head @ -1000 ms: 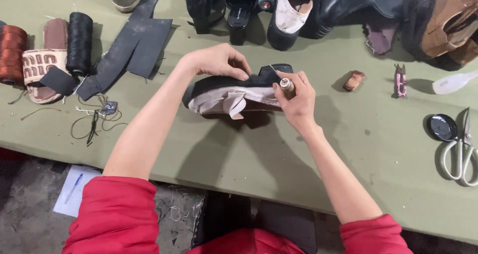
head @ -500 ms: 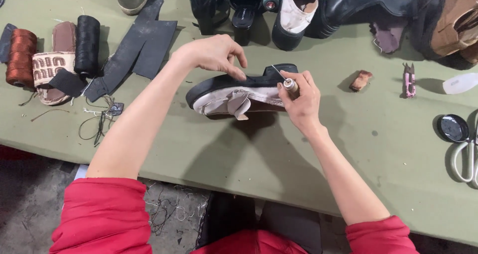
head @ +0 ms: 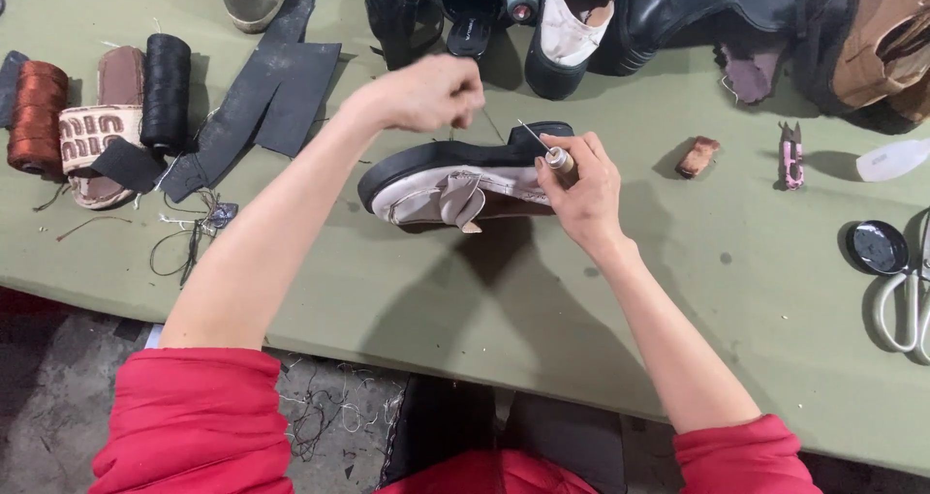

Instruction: Hand-sewing a white shoe upper to a black sole using a needle and thread on a workbench.

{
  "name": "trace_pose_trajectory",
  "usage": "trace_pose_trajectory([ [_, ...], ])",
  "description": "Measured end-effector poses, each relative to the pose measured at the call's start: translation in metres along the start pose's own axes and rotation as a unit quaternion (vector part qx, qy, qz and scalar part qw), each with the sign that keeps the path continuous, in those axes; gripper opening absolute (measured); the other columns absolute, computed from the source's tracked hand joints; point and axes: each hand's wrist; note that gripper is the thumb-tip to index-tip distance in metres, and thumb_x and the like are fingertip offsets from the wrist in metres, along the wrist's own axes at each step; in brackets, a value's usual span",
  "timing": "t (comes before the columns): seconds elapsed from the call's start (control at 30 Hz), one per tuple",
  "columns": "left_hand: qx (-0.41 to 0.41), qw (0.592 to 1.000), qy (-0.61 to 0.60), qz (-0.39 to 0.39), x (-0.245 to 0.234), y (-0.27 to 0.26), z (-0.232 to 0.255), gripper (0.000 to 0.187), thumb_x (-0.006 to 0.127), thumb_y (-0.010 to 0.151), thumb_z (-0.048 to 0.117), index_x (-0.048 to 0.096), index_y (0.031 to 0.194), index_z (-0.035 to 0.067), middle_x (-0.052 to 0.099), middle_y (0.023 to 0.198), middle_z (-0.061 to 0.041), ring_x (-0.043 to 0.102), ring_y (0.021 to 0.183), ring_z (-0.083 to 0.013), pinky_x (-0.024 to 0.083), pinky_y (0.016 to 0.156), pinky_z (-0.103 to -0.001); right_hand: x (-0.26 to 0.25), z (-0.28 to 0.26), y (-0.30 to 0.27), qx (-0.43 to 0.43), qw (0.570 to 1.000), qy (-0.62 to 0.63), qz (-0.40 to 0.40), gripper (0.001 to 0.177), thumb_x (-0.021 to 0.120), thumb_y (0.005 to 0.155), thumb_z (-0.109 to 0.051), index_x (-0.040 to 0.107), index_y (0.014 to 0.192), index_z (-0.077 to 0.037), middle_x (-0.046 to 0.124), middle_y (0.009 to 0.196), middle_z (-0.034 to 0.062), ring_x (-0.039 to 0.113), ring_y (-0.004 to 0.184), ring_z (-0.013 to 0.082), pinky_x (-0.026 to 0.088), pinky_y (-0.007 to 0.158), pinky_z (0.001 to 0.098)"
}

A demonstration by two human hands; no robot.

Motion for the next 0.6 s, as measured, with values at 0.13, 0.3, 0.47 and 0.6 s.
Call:
trace_pose_trajectory([
  [0.13, 0.012, 0.999, -0.025, 0.020, -0.009, 0.000, -0.009, 0.019, 0.057, 0.107, 0.027, 0.062, 0.108, 0.009, 0.070, 0.085, -0.006, 0.066, 0.077, -0.0171, 0.051, 0.069, -0.033, -0.001, 0.001, 0.003, 0.005, 1.000, -0.002, -0.007, 0.020, 0.072, 0.097, -0.010, 0.071, 0.116, -0.011, 0.054, 0.093, 0.0022, 0.055, 0.067, 0.0158, 0.049, 0.067, 0.0283],
  [0.3, 0.033, 0.999, 0.035, 0.019, -0.035, -0.010, -0.018, 0.017, 0.072, 0.098, 0.029, 0.077, 0.100, 0.012, 0.072, 0.090, 0.001, 0.059, 0.079, -0.0116, 0.047, 0.072, -0.030, -0.001, 0.003, 0.005, 0.009, 1.000, -0.003, -0.009, 0.018, 0.073, 0.096, -0.012, 0.071, 0.113, -0.011, 0.055, 0.090, 0.0015, 0.056, 0.066, 0.0152, 0.050, 0.066, 0.0286],
  [0.47, -0.046, 0.995, 0.083, 0.001, -0.065, -0.037, -0.031, 0.022, 0.077, 0.096, 0.033, 0.081, 0.093, 0.012, 0.066, 0.077, -0.001, 0.050, 0.071, -0.0155, 0.039, 0.069, -0.032, -0.003, 0.000, 0.009, 0.019, 1.000, -0.001, -0.020, 0.017, 0.073, 0.096, -0.013, 0.071, 0.112, -0.013, 0.055, 0.090, 0.0000, 0.054, 0.066, 0.0137, 0.047, 0.067, 0.0293],
  [0.6, -0.111, 0.989, 0.094, 0.015, -0.077, -0.066, -0.042, 0.026, 0.078, 0.097, 0.035, 0.084, 0.094, 0.010, 0.064, 0.075, -0.004, 0.043, 0.067, -0.0186, 0.034, 0.064, -0.034, -0.003, -0.001, 0.012, 0.036, 0.999, -0.013, -0.029, 0.016, 0.073, 0.096, -0.015, 0.072, 0.111, -0.013, 0.053, 0.087, -0.0004, 0.054, 0.065, 0.0143, 0.047, 0.067, 0.0313],
])
Point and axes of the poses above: each hand's wrist, its own y-axis towards the middle knuckle, its own x-axis out of the palm, z = x × y
